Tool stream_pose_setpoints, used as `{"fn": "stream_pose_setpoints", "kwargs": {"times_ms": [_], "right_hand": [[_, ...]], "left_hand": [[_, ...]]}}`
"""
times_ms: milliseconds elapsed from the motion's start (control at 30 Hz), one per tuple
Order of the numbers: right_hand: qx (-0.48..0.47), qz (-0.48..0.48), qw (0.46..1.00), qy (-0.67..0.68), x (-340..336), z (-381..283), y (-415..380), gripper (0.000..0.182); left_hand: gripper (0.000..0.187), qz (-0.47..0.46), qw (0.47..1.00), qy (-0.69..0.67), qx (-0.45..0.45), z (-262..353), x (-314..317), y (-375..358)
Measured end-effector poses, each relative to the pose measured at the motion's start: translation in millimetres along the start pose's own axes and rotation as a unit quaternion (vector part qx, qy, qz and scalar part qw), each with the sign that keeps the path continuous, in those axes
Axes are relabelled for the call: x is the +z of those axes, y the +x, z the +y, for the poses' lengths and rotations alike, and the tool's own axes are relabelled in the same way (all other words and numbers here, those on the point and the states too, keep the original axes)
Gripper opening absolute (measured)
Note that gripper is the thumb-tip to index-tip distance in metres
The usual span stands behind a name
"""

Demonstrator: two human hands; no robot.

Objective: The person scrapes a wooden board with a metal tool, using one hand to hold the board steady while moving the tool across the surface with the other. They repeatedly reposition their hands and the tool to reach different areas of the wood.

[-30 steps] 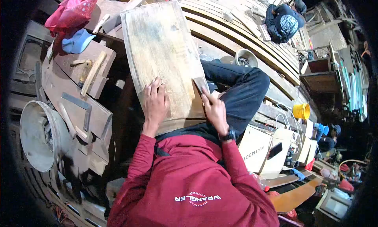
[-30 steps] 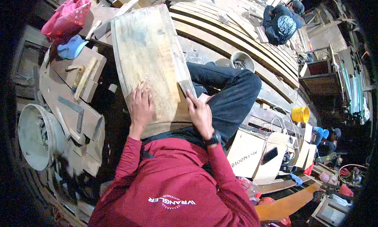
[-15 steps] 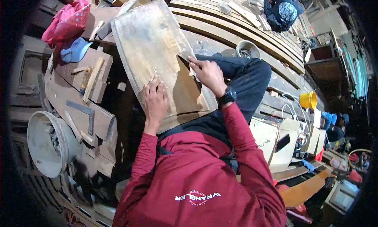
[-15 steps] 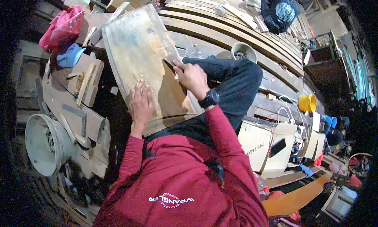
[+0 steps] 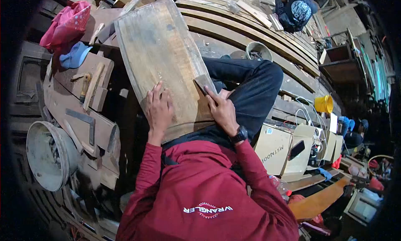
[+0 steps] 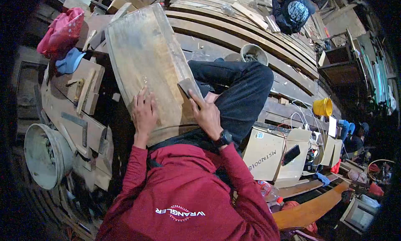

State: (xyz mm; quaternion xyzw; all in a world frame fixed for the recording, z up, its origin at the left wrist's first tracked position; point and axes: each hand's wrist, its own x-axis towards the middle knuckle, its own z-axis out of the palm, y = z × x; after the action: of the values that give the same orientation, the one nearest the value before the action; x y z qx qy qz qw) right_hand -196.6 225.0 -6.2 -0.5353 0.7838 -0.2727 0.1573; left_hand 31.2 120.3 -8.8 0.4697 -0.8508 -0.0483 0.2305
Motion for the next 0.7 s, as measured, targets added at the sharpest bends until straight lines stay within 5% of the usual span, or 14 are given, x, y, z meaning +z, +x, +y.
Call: {"fn": "stream_pose_setpoints", "kwargs": {"times_ms": [333, 700], "right_hand": [[-0.060, 0.014, 0.998, -0.018, 25.8, -70.1, 155.9, 0.038], [0.061, -0.012, 0.997, 0.035, 2.9, -8.2, -19.8, 0.038]], "left_hand": [[0.031, -0.014, 1.000, -0.002, 0.007, -3.1, -0.4, 0.5], [0.027, -0.010, 0.999, -0.031, -0.015, 1.4, -3.0, 0.2]]}}
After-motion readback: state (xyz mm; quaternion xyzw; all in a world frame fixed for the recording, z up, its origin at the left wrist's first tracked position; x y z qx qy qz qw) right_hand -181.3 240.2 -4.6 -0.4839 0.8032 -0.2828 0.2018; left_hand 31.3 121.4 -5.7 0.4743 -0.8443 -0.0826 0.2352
